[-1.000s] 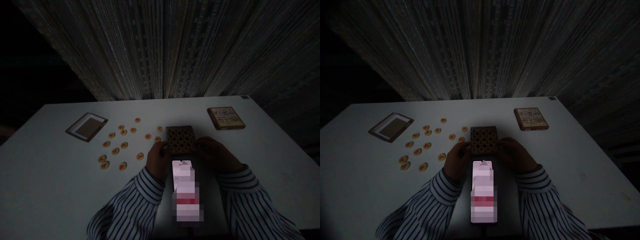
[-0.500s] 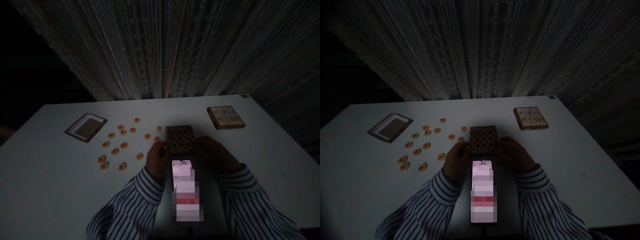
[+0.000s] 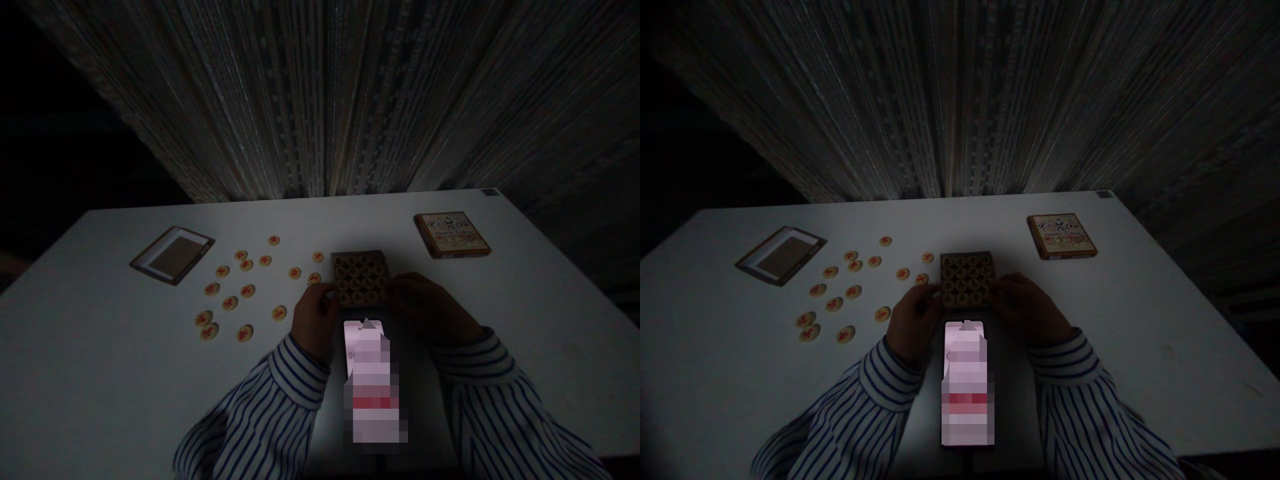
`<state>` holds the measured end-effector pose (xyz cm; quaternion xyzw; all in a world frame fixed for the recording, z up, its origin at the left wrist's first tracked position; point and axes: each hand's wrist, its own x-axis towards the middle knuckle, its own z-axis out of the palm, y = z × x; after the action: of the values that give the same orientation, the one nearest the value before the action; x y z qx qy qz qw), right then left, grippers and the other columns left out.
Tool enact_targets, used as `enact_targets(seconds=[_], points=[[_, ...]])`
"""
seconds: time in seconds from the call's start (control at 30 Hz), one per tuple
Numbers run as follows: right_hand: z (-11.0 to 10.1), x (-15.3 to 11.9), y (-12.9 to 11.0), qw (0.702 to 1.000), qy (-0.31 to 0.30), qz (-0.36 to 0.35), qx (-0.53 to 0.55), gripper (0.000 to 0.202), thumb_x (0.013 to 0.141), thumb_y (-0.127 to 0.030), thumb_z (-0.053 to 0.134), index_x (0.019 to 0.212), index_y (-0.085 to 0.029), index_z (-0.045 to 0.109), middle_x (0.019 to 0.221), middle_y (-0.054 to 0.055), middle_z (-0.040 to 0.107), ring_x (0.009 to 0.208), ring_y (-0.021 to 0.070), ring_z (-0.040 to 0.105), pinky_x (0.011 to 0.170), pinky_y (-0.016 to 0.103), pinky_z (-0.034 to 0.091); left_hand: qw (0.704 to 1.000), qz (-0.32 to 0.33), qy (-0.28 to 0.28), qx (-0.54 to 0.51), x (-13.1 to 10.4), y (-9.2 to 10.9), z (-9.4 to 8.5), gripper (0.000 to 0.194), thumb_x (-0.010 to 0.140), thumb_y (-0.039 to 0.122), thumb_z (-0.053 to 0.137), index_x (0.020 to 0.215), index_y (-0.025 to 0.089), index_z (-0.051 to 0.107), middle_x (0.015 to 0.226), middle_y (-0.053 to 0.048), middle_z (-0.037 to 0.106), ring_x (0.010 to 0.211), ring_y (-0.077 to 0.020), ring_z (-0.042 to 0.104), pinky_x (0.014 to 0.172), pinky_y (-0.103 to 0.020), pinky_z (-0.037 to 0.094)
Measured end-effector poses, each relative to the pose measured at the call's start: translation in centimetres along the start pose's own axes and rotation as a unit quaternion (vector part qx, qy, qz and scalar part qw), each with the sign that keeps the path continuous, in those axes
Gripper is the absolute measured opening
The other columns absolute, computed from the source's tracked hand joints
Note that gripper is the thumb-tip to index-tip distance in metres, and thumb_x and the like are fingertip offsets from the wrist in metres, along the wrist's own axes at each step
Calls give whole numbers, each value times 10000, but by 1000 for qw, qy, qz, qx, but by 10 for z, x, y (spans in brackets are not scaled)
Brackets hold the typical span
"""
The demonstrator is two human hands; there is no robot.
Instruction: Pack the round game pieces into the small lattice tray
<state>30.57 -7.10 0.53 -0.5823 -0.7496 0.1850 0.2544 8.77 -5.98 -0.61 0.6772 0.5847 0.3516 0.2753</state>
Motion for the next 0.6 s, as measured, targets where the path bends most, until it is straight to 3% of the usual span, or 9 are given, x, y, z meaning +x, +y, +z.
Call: enact_targets(seconds=[0.6], points=[[-2,-1,-3,999,-22,30,-8,240,822,-367,497,942,-198,616,952,78,613,838,191,609,745,360,509,1000,-3,2,-9,-1,1,0,223,755,134,558,963,153,636,785,-32,649,610,-107,563,601,-246,475]])
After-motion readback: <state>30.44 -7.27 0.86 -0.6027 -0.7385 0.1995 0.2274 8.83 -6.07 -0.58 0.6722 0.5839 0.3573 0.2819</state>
